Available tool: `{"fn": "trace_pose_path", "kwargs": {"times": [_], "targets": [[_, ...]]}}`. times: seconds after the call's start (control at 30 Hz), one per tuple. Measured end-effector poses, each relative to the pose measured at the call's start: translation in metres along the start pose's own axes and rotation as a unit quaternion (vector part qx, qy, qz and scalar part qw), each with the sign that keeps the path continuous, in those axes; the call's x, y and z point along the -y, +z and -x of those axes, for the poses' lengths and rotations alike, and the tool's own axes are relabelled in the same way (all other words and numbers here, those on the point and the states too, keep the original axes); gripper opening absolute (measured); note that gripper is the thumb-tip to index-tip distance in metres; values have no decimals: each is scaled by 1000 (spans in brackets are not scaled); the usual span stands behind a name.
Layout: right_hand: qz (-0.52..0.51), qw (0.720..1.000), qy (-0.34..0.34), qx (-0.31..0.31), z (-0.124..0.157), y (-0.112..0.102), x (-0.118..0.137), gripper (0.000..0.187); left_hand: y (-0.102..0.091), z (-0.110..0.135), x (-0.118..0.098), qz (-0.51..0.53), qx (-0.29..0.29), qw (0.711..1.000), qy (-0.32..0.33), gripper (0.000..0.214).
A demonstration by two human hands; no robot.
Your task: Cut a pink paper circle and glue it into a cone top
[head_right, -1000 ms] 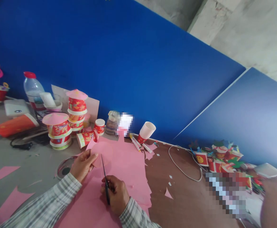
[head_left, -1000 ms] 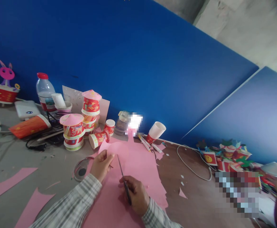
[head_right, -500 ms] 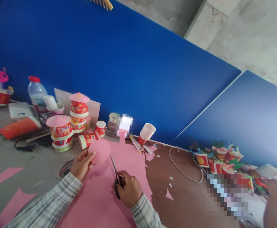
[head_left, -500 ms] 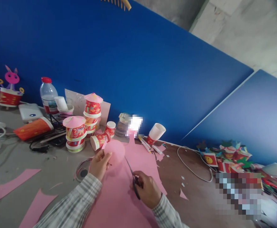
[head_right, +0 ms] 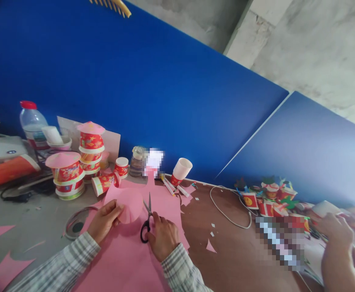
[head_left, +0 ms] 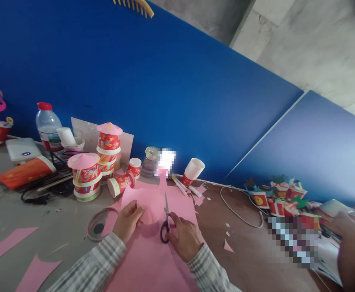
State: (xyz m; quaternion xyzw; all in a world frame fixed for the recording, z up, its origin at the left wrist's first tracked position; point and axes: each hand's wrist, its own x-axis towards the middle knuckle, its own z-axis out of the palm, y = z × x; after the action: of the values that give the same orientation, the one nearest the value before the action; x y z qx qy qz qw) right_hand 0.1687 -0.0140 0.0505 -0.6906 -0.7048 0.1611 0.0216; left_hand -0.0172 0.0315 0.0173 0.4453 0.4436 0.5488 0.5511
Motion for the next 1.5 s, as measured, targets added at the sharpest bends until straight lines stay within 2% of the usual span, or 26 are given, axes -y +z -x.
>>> {"fn": "trace_pose_path", "kwargs": {"times": [0.1,0.37,0.53,0.63,0.7,0.83,0.97,1.07,1.2,1.33,1.5], "targets": [[28,999,5,20,2,-7,0,59,2,2,2,-16,15,1000,4,27],[81,994,-55,51,6,-13,-1,47,3,1,3,-55,37,998,10,27],[98,992,-58,55,6,-13,8,37,2,1,5,-77,46,996,12,26],[98,992,-69,45,4,-12,5,34,2,1,5,-90,45,995,15,27],[86,994,-65,17,-3,-12,-4,30,2,1,5,-97,45,994,15,27],[76,994,14,-74,-34,-20,-41,30,1,0,6,-106,40,994,10,27],[94,979,108,-147,-75,-30,-81,30,1,1,6,-105,36,994,3,25],[111,967,151,-172,-101,-30,-99,30,1,0,7,-106,37,994,2,26],[129,963,168,-166,-126,-21,-110,25,0,-1,8,-112,33,993,0,27],[124,965,173,-151,-134,-17,-119,24,0,-1,10,-112,33,993,-5,27],[82,970,152,-168,-113,-16,-122,20,0,-1,12,-108,32,994,-6,27]]}}
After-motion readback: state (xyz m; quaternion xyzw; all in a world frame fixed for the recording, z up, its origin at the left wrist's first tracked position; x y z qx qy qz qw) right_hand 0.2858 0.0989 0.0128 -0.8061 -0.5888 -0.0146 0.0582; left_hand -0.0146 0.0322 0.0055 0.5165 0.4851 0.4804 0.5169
